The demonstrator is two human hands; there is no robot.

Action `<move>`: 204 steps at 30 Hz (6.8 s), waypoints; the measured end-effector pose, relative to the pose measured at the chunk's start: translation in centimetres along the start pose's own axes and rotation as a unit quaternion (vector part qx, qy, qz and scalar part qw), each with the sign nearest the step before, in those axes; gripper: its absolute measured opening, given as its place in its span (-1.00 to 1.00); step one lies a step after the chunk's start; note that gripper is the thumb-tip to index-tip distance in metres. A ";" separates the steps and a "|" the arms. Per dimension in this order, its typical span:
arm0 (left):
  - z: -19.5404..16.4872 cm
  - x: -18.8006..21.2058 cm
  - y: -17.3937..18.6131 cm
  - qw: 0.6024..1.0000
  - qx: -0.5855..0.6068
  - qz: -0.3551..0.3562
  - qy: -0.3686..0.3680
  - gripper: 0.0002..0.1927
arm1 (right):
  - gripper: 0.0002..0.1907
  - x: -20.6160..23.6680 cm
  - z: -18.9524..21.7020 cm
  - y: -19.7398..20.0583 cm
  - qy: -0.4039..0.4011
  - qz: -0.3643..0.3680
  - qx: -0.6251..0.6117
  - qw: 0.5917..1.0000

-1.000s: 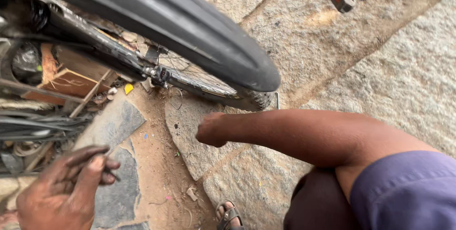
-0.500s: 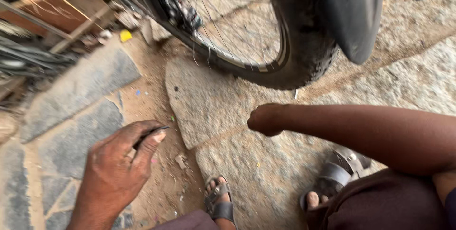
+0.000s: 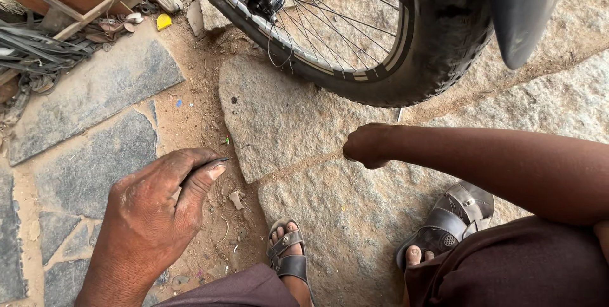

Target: The person is repairing the front disc brake caliper of a bicycle. They use an Allen key to loosen and tighten bolts, remove the brake pads, and reassemble the caliper. The person spins the wheel to test the brake alignment.

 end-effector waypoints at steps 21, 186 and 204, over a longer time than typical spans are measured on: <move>-0.9 -4.2 2.7 0.995 0.016 -0.098 -0.008 -0.86 | -0.78 2.7 2.3 3.2 -0.038 -0.040 -0.021 0.998; 18.6 -23.0 -7.7 0.869 0.414 0.249 0.105 -0.66 | -0.63 -4.0 3.9 25.4 -0.178 -0.697 -0.460 0.520; 18.5 -23.6 -7.9 0.915 0.383 0.120 -0.046 -0.85 | -0.88 -5.9 3.2 18.9 -0.219 -0.742 -0.521 0.361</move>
Point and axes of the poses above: each hand's wrist, its own x-axis away from the middle knuckle, its own y-axis out of the back of the hand, z = x × y, the point moved 5 cm from there along -x, towards the middle knuckle, and after that the axes turned 1 degree about -y, right-handed, at the moved point
